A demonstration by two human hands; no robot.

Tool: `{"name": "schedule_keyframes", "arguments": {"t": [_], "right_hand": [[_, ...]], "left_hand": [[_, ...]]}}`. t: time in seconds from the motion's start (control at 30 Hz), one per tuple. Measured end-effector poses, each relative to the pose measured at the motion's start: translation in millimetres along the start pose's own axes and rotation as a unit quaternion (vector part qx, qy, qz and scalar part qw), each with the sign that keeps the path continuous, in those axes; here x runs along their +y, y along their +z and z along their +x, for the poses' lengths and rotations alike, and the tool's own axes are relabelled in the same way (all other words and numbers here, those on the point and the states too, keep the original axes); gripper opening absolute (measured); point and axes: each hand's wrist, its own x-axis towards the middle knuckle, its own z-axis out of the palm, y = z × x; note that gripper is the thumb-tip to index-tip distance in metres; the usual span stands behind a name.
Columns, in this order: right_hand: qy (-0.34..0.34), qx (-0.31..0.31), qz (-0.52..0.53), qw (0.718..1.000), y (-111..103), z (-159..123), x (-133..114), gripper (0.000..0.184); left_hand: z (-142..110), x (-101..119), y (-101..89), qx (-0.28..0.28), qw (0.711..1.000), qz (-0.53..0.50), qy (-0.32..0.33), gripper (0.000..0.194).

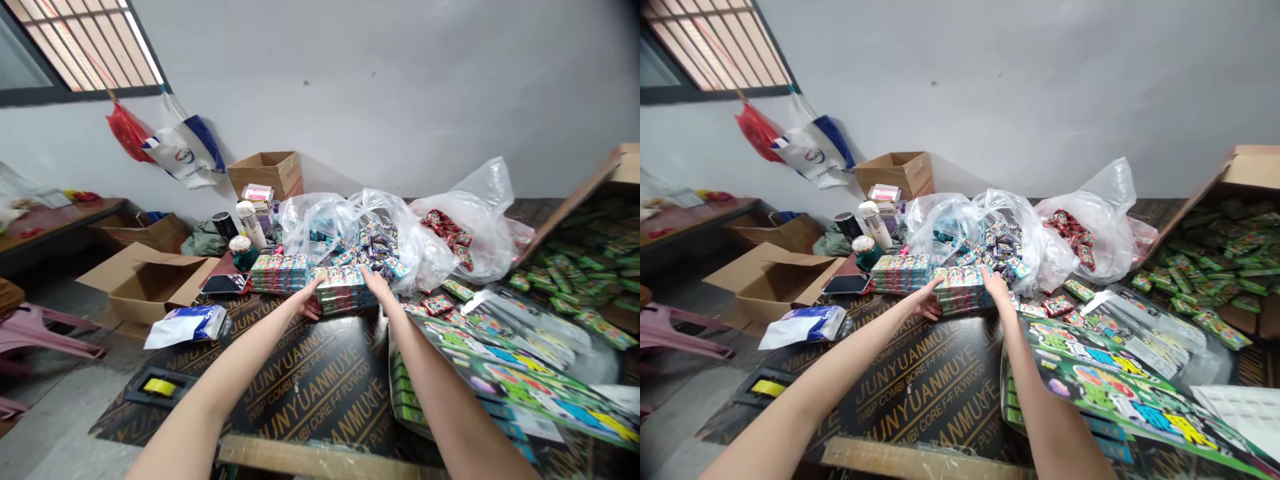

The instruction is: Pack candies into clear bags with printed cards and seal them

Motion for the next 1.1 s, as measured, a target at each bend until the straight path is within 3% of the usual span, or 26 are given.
{"name": "schedule_keyframes", "arguments": {"t": [0.17, 0.37, 0.5, 0.67, 0.77, 0.87, 0.97, 1.03, 1.1], "right_hand": [[0.017, -0.052, 0.006, 0.999, 2, -7, 1, 0.075], [-0.071, -0.126, 0.068, 0.987, 20, -49, 9, 0.066], [-0.134, -0.162, 0.16, 0.965, 35, -78, 19, 0.062], [-0.138, -0.235, 0.308, 0.911, 42, -101, 33, 0.077], [-0.188, -0.303, 0.319, 0.878, 34, -111, 37, 0.092], [-0.31, -0.316, 0.21, 0.872, 18, -123, 37, 0.111], [-0.438, -0.221, -0.033, 0.871, 5, -132, 31, 0.121], [-0.5, -0.176, -0.159, 0.833, 3, -134, 23, 0.127], [-0.537, -0.183, -0.213, 0.796, 5, -130, 12, 0.13]], "left_hand": [[-21, -19, 3.0, -0.021, 1.0, -0.017, -0.012, 0.068], [-78, -83, 4.9, 0.0, 0.997, -0.072, -0.022, 0.063], [-106, -117, 7.7, 0.051, 0.989, -0.132, 0.042, 0.056], [-127, -140, 3.1, 0.096, 0.979, -0.149, 0.099, 0.049], [-135, -152, -2.0, 0.083, 0.968, -0.1, 0.215, 0.063], [-136, -167, -6.9, 0.132, 0.926, 0.047, 0.35, 0.096], [-130, -183, -9.9, 0.178, 0.875, 0.226, 0.39, 0.114], [-123, -190, -10.4, 0.186, 0.852, 0.297, 0.39, 0.118], [-117, -193, -10.5, 0.177, 0.836, 0.339, 0.394, 0.124]]}}
